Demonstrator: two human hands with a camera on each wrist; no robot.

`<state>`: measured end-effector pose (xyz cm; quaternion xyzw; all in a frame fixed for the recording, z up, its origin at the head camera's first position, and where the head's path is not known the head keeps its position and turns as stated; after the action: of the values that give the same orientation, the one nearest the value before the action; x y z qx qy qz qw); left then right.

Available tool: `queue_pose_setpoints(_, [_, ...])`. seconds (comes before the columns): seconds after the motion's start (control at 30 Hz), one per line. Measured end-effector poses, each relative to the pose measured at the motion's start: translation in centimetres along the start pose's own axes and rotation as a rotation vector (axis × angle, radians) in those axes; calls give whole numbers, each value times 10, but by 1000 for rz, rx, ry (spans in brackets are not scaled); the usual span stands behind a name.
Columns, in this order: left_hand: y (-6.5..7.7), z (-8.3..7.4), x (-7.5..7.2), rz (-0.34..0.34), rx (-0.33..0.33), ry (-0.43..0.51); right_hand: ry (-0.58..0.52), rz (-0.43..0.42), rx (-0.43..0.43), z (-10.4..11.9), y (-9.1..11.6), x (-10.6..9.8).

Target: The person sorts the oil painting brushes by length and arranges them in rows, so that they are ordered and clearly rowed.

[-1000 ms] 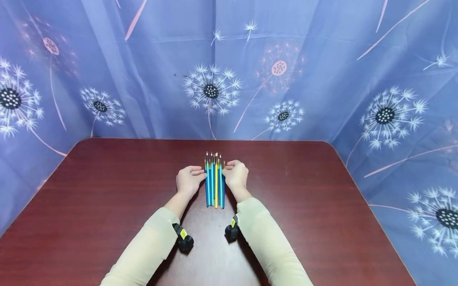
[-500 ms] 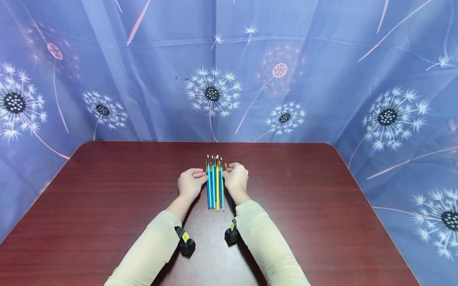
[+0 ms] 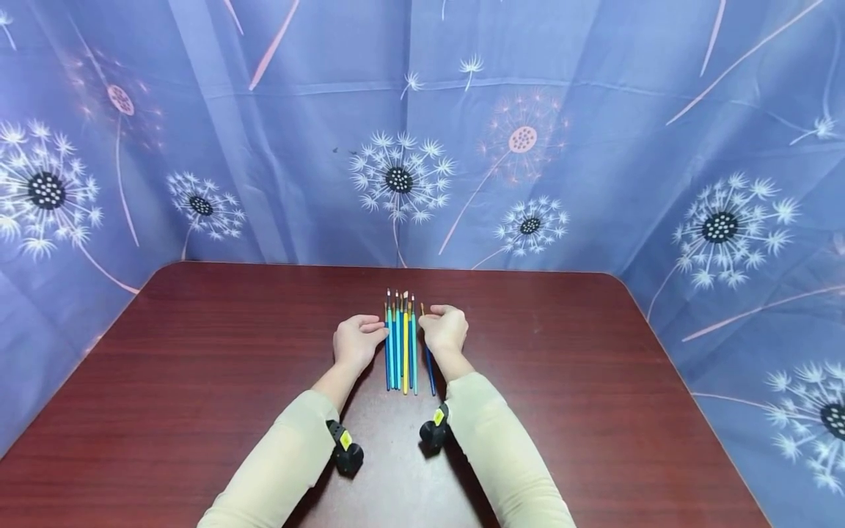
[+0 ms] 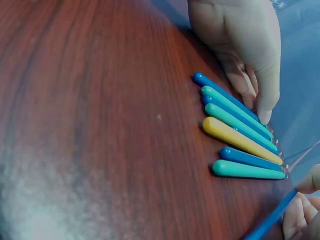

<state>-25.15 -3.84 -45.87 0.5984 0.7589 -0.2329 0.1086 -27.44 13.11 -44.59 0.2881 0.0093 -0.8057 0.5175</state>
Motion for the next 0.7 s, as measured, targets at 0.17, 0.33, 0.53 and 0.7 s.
queue_pose_setpoints(0.17, [0,1,1,2,9,-4,-9,0,7,0,2,0])
queue_pose_setpoints(0.33, [3,2,1,15,-7,-6,26,-2,27,0,5,-1])
queue_pose_setpoints(0.53, [1,2,0,13,-11,1,-29,12,34,1,4,-1])
queue_pose_setpoints(0.7, [-2,1,1,18,-16,-5,-116,24,55,3,2,-2])
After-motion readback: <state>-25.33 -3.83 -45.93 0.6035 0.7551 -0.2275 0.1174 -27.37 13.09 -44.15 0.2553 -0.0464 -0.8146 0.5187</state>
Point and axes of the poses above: each hand's wrist, its own y-axis away from the middle knuckle, its own x-axis out of the palm, z = x × y, the point moved 3 cm from there along -y, towards the middle knuckle, and after that the axes turned 15 degrees about x, right-handed, at the moved point
